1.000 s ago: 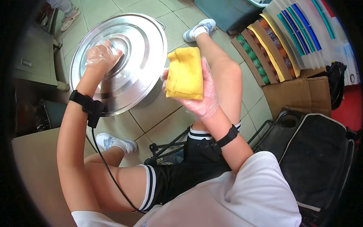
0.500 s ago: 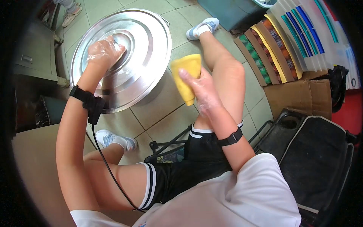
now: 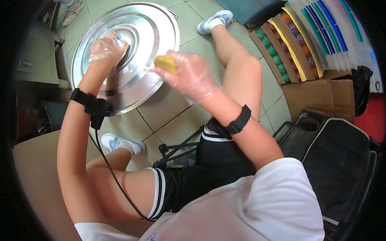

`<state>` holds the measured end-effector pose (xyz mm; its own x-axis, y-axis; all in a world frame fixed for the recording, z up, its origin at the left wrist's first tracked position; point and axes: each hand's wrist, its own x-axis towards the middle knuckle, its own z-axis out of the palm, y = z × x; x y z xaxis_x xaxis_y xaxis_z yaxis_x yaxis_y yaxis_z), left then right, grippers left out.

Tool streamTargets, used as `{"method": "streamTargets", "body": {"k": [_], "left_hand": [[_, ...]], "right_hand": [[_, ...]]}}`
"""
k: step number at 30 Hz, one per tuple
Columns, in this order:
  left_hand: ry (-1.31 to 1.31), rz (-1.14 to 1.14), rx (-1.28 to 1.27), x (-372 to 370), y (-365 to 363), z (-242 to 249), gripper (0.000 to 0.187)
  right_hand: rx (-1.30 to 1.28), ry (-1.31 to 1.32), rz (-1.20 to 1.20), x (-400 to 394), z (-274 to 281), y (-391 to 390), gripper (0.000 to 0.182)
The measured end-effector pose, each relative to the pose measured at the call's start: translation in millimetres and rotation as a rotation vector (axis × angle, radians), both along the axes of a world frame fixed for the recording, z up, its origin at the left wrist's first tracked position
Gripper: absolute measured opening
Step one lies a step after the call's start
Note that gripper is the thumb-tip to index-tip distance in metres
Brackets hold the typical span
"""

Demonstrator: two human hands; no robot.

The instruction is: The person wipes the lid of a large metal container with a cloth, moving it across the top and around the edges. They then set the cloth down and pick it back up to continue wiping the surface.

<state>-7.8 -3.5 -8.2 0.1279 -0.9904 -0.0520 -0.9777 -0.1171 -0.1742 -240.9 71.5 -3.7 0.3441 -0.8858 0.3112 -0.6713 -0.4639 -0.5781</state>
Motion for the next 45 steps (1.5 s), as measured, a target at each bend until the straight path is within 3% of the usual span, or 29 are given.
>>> {"method": "streamTargets", "body": {"k": [3, 6, 9, 18, 21, 25, 27, 31, 35, 39, 45], "left_hand": [[-0.008, -0.027, -0.011, 2, 0, -2, 0.053], [0.002, -0.056, -0.005, 4, 1, 0, 0.053], [0.005, -0.034, 0.006, 4, 0, 0, 0.052], [0.0, -0.059, -0.02, 4, 0, -3, 0.053], [-0.009, -0.079, -0.026, 5, 2, -1, 0.054], [0.023, -0.08, -0.006, 6, 2, 3, 0.057], [-0.011, -0.081, 0.052, 5, 3, 6, 0.058], [0.008, -0.073, 0.062, 6, 0, 6, 0.058], [-0.008, -0.075, 0.079, 4, -1, 7, 0.057], [-0.015, -0.136, 0.005, 8, 0, 2, 0.052], [0.017, -0.239, -0.044, 14, 7, 1, 0.047]], "right_hand": [[0.012, 0.083, 0.102, -6, 1, -13, 0.036], [0.239, 0.104, -0.086, -15, 3, -55, 0.049], [0.135, 0.171, -0.154, -12, 1, -81, 0.053], [0.114, 0.094, 0.061, 10, -2, 8, 0.038], [-0.027, 0.165, 0.153, 13, 6, 11, 0.037], [0.059, 0.235, 0.012, -5, 10, -36, 0.042], [0.035, 0.111, -0.163, -13, 4, -56, 0.045], [-0.05, 0.205, -0.225, 2, 0, -38, 0.038], [0.0, 0.211, -0.083, 17, 3, 7, 0.029], [-0.185, -0.039, 0.056, 48, -6, 47, 0.017], [-0.157, -0.03, 0.154, 62, -7, 58, 0.022]]}}
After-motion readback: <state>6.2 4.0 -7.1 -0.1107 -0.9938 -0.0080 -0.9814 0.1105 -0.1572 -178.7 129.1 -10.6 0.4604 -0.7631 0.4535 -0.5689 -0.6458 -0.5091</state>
